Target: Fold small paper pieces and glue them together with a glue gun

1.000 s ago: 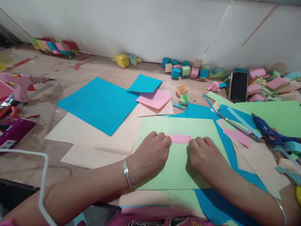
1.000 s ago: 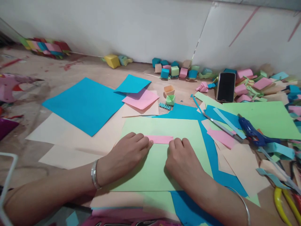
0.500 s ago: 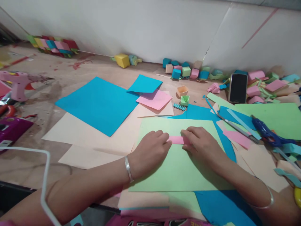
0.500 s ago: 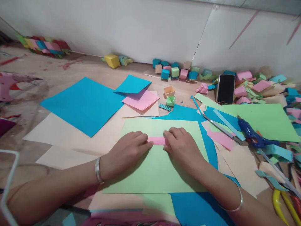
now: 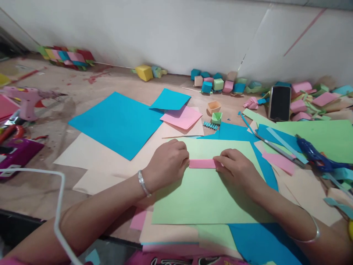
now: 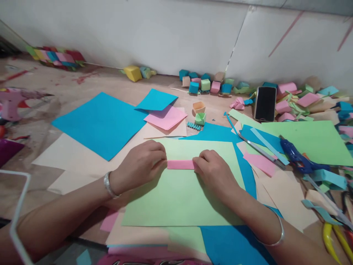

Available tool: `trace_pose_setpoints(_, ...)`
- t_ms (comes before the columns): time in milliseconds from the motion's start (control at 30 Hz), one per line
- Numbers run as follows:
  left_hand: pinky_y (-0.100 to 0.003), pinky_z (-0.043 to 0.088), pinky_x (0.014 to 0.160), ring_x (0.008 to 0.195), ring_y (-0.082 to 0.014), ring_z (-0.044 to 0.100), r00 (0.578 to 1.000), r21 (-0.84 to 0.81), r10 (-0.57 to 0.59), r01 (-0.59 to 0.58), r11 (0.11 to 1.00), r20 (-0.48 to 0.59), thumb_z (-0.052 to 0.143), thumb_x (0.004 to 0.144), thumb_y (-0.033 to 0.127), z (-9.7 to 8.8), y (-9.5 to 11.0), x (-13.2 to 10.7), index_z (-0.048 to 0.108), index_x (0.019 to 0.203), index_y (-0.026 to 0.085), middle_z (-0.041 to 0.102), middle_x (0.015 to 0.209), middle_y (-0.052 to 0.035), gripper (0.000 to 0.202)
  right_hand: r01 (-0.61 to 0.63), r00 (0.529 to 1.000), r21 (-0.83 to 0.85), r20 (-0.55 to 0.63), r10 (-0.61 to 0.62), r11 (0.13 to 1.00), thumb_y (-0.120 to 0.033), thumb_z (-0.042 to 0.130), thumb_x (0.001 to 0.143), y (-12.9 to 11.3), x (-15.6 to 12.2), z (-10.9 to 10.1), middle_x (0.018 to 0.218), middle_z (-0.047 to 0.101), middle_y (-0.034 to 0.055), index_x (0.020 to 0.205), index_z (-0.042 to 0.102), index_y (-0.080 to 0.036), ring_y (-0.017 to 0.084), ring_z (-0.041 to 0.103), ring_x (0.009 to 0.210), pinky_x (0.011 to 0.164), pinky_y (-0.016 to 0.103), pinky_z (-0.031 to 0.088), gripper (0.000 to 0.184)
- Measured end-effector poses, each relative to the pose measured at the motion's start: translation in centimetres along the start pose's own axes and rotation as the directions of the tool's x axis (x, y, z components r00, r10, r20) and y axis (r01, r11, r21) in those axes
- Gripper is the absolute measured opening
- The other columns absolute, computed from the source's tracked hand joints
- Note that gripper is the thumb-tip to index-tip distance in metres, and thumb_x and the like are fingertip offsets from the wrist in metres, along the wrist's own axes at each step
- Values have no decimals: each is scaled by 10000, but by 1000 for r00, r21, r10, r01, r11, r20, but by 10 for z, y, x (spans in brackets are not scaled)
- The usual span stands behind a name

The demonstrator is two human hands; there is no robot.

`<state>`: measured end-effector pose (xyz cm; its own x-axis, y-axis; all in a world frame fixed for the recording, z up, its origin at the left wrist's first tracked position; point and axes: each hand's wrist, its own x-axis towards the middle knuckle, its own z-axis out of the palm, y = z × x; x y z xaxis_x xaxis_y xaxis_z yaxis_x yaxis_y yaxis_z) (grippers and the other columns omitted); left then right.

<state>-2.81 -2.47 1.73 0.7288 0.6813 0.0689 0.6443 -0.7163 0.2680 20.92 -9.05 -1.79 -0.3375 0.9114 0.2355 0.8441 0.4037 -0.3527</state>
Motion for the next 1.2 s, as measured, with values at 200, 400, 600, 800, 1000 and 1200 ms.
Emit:
trace_pose_setpoints(200,-338,429,698,810,-214,562,1000,-128,24,-26,991,-17,653,849,322,9,5,-1,659,952,156,650,854,-47,195,16,996,30,-86,-13,999,-144,502,922,-2,-1,0,842,604,84,922,674,-142,195,547,806,678,321,442,173)
trace_pose_setpoints(400,-313,379,646,743,-181,520,994,-124,59,-71,990,-95,590,877,184,15,7,-4,623,795,172,607,783,-21,89,72,991,80,-120,-62,994,-210,526,925,0,1,0,840,585,77,878,688,-167,187,519,798,660,314,412,174)
trace_pose_setpoints(600,-357,441,735,856,-216,554,986,-110,143,-152,982,-82,651,856,256,20,7,-4,617,1049,193,638,937,-48,206,150,975,17,-170,-145,989,-187,550,906,-1,4,5,873,626,72,850,690,-187,182,538,815,697,325,414,151)
trace_pose_setpoints(800,-395,469,821,965,-233,544,897,77,286,-276,958,-337,609,889,246,22,11,-1,606,1090,191,604,1118,-99,208,228,914,-89,-324,-245,970,-99,538,866,1,6,7,1029,627,101,741,646,-176,210,545,928,781,362,450,182)
trace_pose_setpoints(1000,-362,453,799,923,-228,512,739,249,356,-257,934,-572,665,849,292,20,11,-4,625,951,174,570,1007,-95,162,270,841,-145,-446,-307,952,-56,575,836,0,1,6,1048,620,107,827,631,-173,231,536,960,809,389,462,130)
trace_pose_setpoints(1200,-306,380,677,728,-168,459,732,318,362,-206,925,-577,682,836,311,21,6,-6,629,724,200,555,807,-29,166,263,833,-8,-503,-231,965,-109,575,860,4,4,12,988,628,85,846,631,-196,214,560,909,753,367,477,105)
